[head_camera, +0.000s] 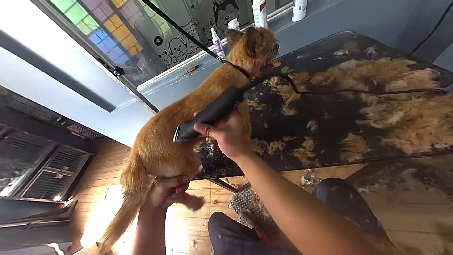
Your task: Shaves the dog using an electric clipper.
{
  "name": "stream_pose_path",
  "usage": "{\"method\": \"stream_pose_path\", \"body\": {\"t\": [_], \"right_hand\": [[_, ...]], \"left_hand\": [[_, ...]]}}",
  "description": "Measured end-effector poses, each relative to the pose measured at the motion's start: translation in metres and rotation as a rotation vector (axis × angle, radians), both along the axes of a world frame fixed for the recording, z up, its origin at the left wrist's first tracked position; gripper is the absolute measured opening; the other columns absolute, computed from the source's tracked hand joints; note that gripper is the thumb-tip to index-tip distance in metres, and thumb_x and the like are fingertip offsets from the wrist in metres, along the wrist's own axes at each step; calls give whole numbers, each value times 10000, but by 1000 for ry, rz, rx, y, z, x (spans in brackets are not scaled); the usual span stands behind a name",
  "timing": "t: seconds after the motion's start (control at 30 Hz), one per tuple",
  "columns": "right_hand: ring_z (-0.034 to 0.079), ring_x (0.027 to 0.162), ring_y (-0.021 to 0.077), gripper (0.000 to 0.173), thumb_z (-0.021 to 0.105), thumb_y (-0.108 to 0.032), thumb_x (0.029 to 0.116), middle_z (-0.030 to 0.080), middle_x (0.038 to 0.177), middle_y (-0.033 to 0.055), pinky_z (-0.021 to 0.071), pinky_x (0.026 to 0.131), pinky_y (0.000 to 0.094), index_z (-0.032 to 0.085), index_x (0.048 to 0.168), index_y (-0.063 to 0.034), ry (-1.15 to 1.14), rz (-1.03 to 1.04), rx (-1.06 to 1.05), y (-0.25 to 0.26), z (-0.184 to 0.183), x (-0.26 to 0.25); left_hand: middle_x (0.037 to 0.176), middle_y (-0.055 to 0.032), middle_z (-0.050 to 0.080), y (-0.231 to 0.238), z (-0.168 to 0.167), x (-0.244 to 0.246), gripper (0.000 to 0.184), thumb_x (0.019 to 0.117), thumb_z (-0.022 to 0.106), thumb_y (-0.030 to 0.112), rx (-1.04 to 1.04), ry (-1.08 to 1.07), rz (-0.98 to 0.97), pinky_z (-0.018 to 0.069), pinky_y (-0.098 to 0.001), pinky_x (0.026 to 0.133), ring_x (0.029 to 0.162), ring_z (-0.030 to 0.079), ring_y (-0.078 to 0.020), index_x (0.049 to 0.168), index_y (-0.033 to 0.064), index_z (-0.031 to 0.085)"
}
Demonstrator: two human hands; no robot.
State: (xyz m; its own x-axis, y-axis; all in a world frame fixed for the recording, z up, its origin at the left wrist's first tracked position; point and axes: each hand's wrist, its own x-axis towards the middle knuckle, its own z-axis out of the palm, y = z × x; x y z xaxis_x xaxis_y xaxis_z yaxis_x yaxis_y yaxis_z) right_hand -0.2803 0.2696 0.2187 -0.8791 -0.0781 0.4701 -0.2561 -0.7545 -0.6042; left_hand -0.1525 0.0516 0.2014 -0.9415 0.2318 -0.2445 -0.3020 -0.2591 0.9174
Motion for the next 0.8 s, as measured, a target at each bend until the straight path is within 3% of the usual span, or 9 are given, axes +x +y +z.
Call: {"method": "stream_pose_path", "body": {"t": [0.13, 0.3, 0.4, 0.6, 0.73, 0.8], "right_hand": [[730, 1005, 357, 674, 833, 172, 687, 690, 1069, 236, 653, 859, 491, 433, 1216, 48, 122, -170, -130, 6, 11, 1], [728, 1024, 336, 658, 861, 126, 695, 686, 1112, 221, 664, 853, 478, 463, 1214, 54, 175, -162, -29, 5, 12, -1], [726, 1028, 314, 688, 859, 121, 699, 700, 1108, 198, 641, 914, 472, 458, 1253, 50, 178, -23, 69, 2, 7, -10], [739, 983, 269, 731, 830, 152, 674, 723, 1059, 166, 635, 901, 415, 453, 1285, 19, 191, 214, 194, 12, -1, -18], [738, 987, 263, 732, 839, 129, 672, 728, 1060, 159, 632, 901, 412, 459, 1288, 21, 244, 229, 229, 25, -5, -18], [733, 999, 213, 708, 879, 58, 670, 736, 1066, 112, 631, 918, 396, 506, 1270, 21, 292, 174, 340, 33, -14, -11]], "left_hand": [[630, 25, 629, 1, -9, -5, 97, 888, 733, 100, 20, 73, -84, 479, -154, 467, 488, 557, -8, 978, 79, 763], [633, 27, 630, 1, -17, 1, 45, 881, 730, 84, -41, 111, -93, 467, -159, 463, 491, 554, -15, 914, 100, 756], [652, 21, 651, -1, -18, 1, 86, 876, 724, 62, -23, 118, -138, 485, -158, 474, 504, 574, -15, 942, 107, 757], [637, -1, 650, -4, -14, -3, 81, 846, 732, 29, 8, 100, -95, 500, -151, 485, 500, 587, -20, 903, 81, 758], [681, -6, 679, -3, -12, -15, 73, 876, 719, 45, -5, 100, -160, 507, -150, 520, 539, 602, -18, 920, 81, 765], [707, 2, 683, 0, -10, -16, 58, 879, 740, 77, -52, 74, -188, 510, -152, 530, 559, 606, -20, 930, 93, 763]]}}
